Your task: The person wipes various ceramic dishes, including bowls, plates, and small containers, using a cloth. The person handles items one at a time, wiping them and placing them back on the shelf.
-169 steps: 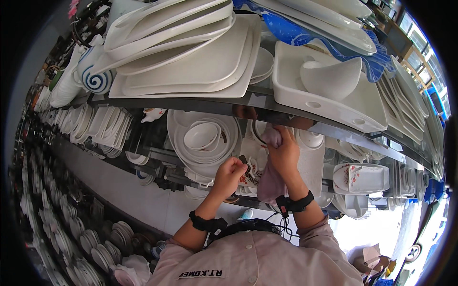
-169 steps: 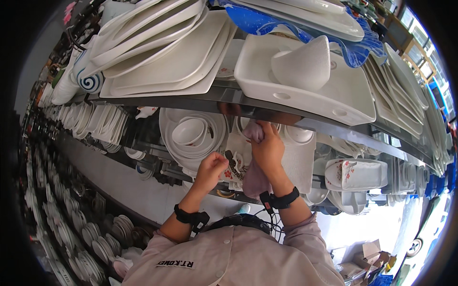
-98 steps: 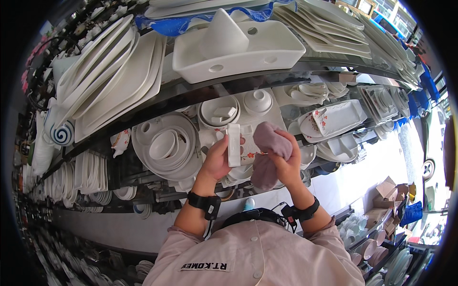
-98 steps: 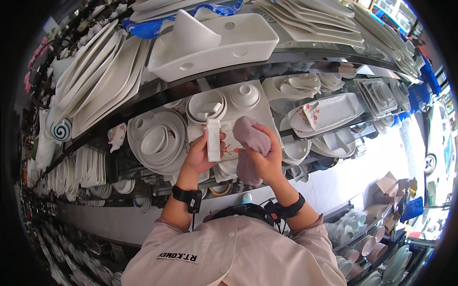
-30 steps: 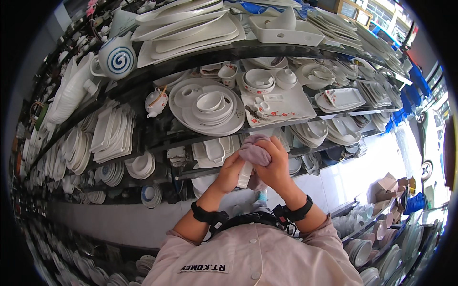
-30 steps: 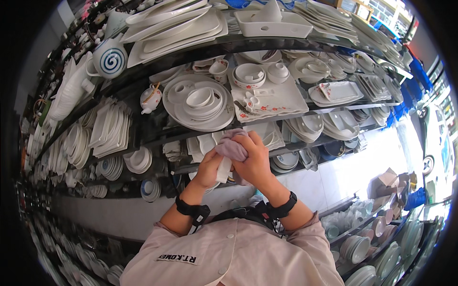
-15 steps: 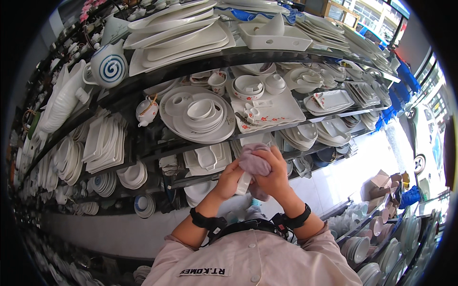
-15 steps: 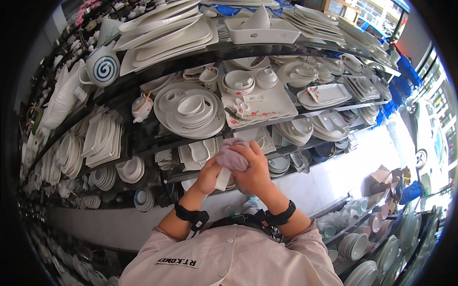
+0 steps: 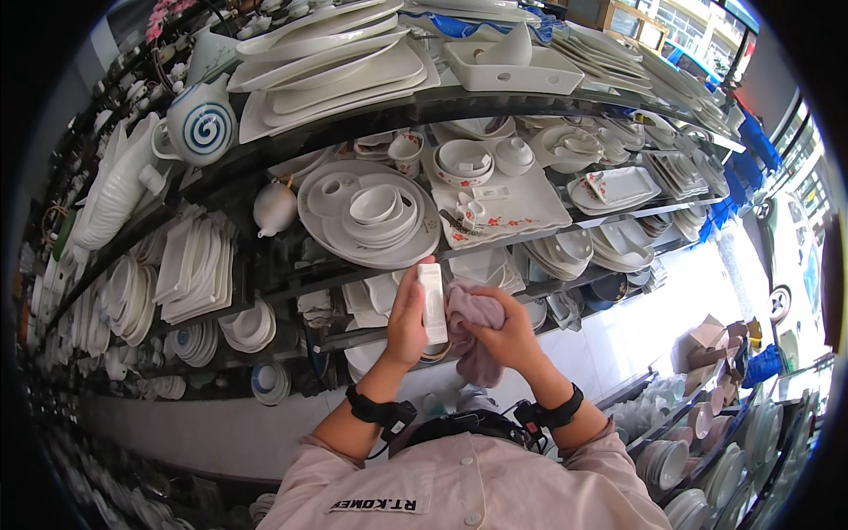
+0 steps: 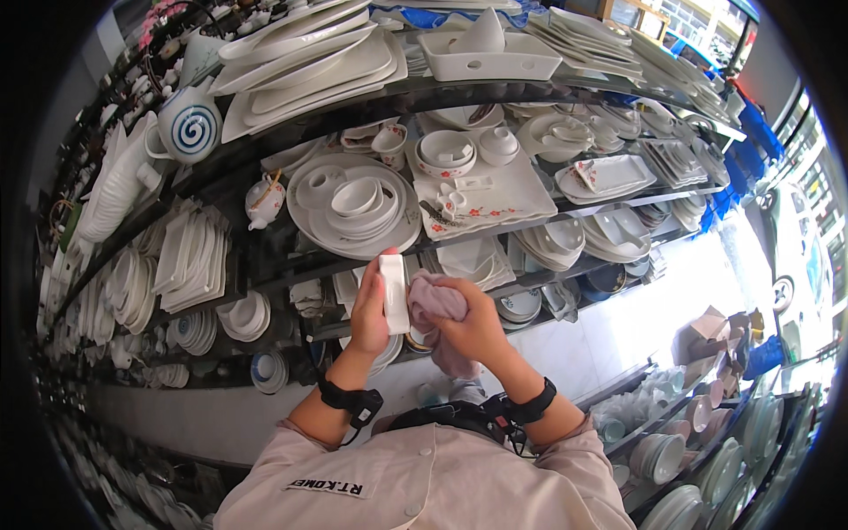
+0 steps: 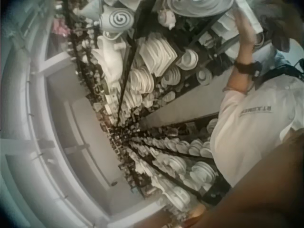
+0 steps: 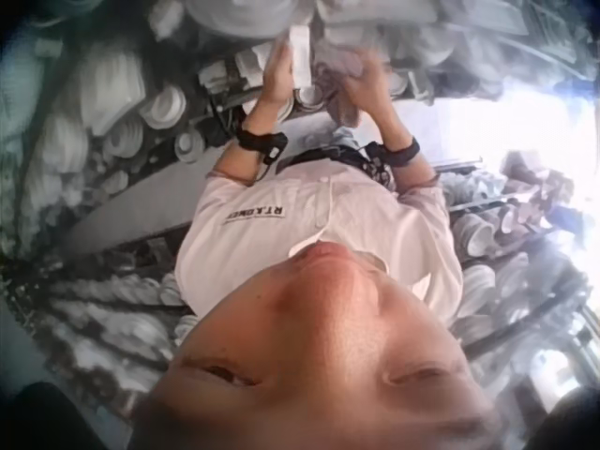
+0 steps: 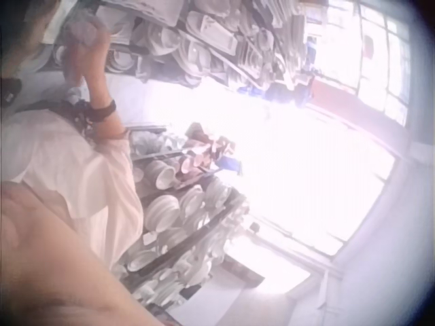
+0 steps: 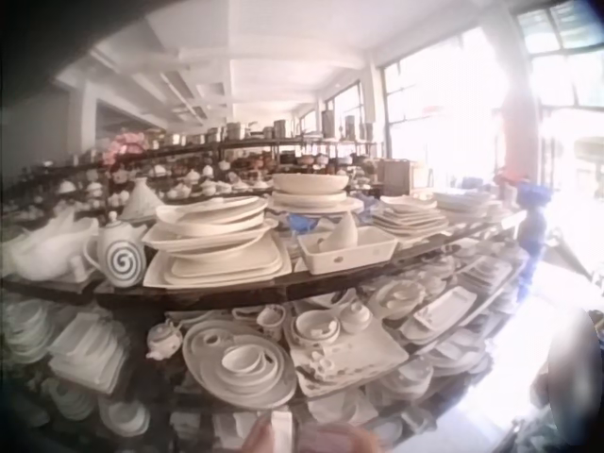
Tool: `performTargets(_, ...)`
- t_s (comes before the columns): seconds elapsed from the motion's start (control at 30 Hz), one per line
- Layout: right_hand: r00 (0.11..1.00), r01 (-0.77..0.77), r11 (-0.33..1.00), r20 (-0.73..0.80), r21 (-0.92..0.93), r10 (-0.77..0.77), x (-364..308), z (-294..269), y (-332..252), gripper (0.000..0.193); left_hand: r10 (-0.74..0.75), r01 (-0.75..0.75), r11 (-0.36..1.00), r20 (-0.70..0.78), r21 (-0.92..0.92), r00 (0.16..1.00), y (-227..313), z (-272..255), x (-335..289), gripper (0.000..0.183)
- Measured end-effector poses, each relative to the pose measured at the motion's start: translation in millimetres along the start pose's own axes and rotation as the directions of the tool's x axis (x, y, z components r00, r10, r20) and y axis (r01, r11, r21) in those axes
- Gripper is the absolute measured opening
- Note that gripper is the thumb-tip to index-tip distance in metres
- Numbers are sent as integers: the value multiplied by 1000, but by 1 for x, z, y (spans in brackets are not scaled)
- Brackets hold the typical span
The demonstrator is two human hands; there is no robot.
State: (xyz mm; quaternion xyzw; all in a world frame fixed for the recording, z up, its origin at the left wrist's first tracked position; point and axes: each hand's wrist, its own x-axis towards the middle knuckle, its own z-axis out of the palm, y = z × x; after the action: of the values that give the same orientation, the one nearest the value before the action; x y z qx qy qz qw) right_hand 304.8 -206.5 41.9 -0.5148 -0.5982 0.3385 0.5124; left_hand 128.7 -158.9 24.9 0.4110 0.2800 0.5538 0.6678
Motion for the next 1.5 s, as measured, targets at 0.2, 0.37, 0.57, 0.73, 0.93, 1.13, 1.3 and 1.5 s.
performTargets(0.2,889,-152,970,403,-188,217,-1,-1,-10,46,130,-129,989,-9,70,991,2,-8,0,49)
performTargets(0.37,932,-56,996,361,68,27,1,8,-6,40,121,-118,985,-18,125,993,-5,-1,3,48)
performTargets(0.57,932,-220,967,321,126,170,9,1,-3,30,154,-144,974,-45,177,987,-20,10,15,45)
performTargets(0.73,937,-252,934,304,253,170,24,-22,28,25,103,-111,989,88,95,991,-25,16,40,49)
performTargets(0.93,905,-387,865,309,320,291,59,-55,41,26,120,-123,991,64,48,991,-48,33,80,47)
performTargets(1.13,932,-363,850,142,382,334,107,-81,67,23,70,-70,997,-10,27,997,-67,55,133,47)
performTargets(1.3,960,-279,896,82,345,267,152,-103,81,21,26,-15,995,-106,98,994,-87,60,182,48)
performTargets(1.5,986,-161,980,-31,119,166,207,-116,103,20,-81,96,992,-168,85,982,-102,55,216,36)
